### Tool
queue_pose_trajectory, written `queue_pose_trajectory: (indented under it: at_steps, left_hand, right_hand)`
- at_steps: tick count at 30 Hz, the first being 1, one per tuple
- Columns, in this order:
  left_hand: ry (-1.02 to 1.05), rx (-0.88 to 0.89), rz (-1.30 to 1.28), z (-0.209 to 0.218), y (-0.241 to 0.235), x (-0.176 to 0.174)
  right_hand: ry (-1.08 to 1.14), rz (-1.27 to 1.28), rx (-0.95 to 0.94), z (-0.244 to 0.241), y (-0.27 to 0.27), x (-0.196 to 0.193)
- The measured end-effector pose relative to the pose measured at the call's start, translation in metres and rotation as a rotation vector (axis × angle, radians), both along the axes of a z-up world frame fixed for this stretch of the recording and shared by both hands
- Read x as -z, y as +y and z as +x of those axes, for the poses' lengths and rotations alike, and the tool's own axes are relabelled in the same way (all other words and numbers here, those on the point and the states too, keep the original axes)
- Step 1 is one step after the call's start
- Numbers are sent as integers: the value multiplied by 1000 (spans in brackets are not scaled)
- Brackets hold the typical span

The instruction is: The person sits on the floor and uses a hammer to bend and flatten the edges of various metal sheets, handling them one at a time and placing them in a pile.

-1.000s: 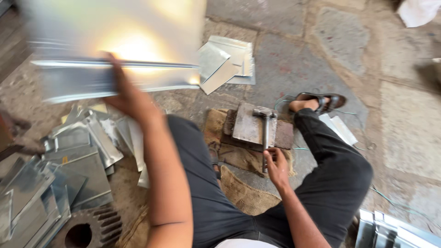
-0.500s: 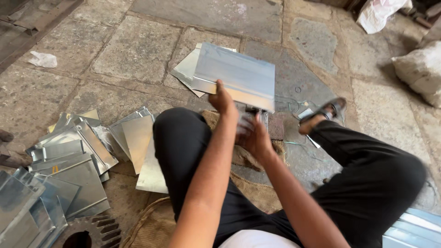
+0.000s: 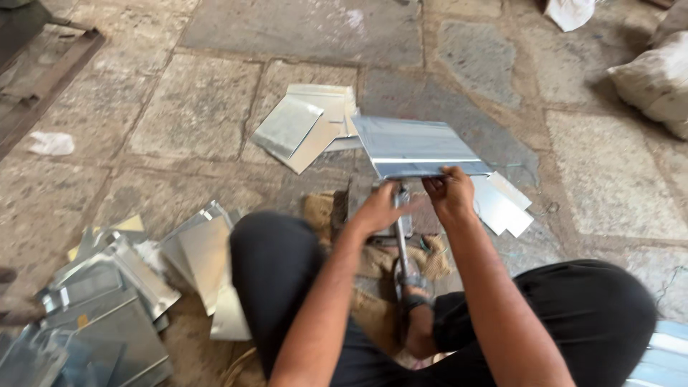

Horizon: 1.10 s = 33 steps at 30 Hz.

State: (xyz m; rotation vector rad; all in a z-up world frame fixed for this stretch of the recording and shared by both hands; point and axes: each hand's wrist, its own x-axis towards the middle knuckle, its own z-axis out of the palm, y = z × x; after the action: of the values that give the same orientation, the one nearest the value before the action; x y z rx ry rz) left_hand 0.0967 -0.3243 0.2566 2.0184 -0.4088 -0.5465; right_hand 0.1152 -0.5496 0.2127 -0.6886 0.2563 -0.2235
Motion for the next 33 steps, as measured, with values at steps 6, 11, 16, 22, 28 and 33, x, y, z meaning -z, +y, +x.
queue_pose_trajectory:
  at_steps: [6,11,16,22,28,33]
  left_hand:
    - [26,-246,643,-6,103,-37]
    - [-494,-470,431,27,127,-42]
    - [-74,-508,136,45,107,6]
    - [91,-743,190,57,110,97]
    - [-186,-752,234,77,120,149]
    - [-69,-777,113,101,113,161]
  right_hand:
    - [304,-510,-35,-11,-9,-47]
    - [351,-603,-322,-18,31,-28]
    - [243,-457,-508,-13,59,4]
    - [305,-1570,-564,-7,43,41]
    - [877,-1844,-1138,-42,39,74]
    - [493,-1871,-602,-84,39,136]
